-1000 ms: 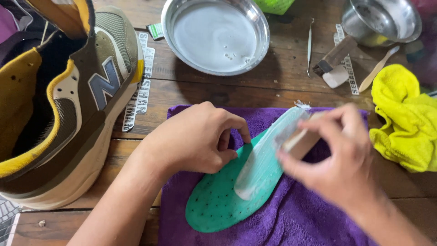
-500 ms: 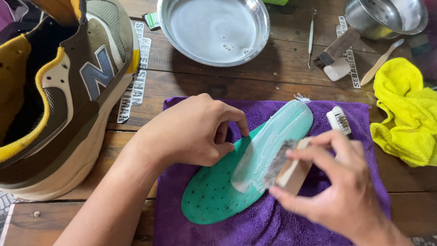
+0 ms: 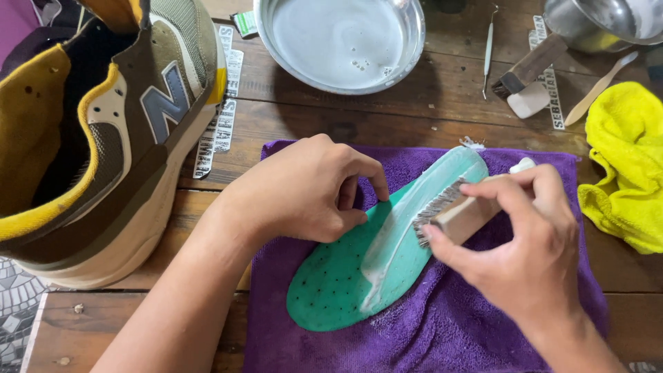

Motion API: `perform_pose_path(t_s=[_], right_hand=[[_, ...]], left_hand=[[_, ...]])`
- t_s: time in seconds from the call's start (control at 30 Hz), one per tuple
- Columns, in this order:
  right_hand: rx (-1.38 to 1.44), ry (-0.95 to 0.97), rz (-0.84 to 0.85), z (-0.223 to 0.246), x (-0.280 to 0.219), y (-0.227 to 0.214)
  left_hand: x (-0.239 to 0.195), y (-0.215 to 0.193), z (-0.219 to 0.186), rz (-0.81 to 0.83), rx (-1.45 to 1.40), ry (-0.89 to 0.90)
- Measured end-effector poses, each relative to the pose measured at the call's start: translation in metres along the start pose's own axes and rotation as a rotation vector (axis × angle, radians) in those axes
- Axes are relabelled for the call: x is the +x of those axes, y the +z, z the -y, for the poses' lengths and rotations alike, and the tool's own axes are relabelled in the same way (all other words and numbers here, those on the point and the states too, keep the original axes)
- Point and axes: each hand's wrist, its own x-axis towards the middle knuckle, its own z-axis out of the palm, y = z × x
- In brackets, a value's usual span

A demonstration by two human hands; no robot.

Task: The person scrubs a green shoe insole with a brush and soapy water on a purple towel. They use a larger brush for the main surface and a smaller brush for the edges and perforations, repeatedly dipping the brushes into a metal bowl of water.

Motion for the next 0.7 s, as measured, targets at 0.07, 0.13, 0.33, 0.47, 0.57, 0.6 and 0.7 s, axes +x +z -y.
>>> perform_pose_path(t_s=[0.07, 0.13, 0.33, 0.47, 0.57, 0.6, 0.7], right_hand=[[0.104, -0.040, 0.014, 0.035, -0.014, -0.004], [0.217, -0.057, 0.067, 0.053, -0.034, -0.012], [-0.032, -0.028, 0.018, 0.012, -0.022, -0.004], [0.218, -0.076, 0.022, 0.038, -0.032, -0.008], [0.193, -0.032, 0.047, 0.014, -0.022, -0.008], [0.116, -0.008, 0.006, 0.001, -0.007, -0.006], [0.241, -0.077, 0.079, 0.047, -0.021, -0.018]], left_hand=[[0.002, -0.003, 0.001, -0.016, 0.017, 0.019], [-0.003, 0.006, -0.001, 0.000, 0.005, 0.025], [-0.005, 0.004, -0.003, 0.003, 0.023, 0.004], [0.001, -0.005, -0.004, -0.050, 0.063, 0.034], [-0.003, 0.003, -0.003, -0.014, 0.047, 0.033], [-0.002, 0.000, -0.002, -0.023, 0.033, 0.036], [-0.002, 0.000, -0.004, -0.008, 0.013, 0.010]])
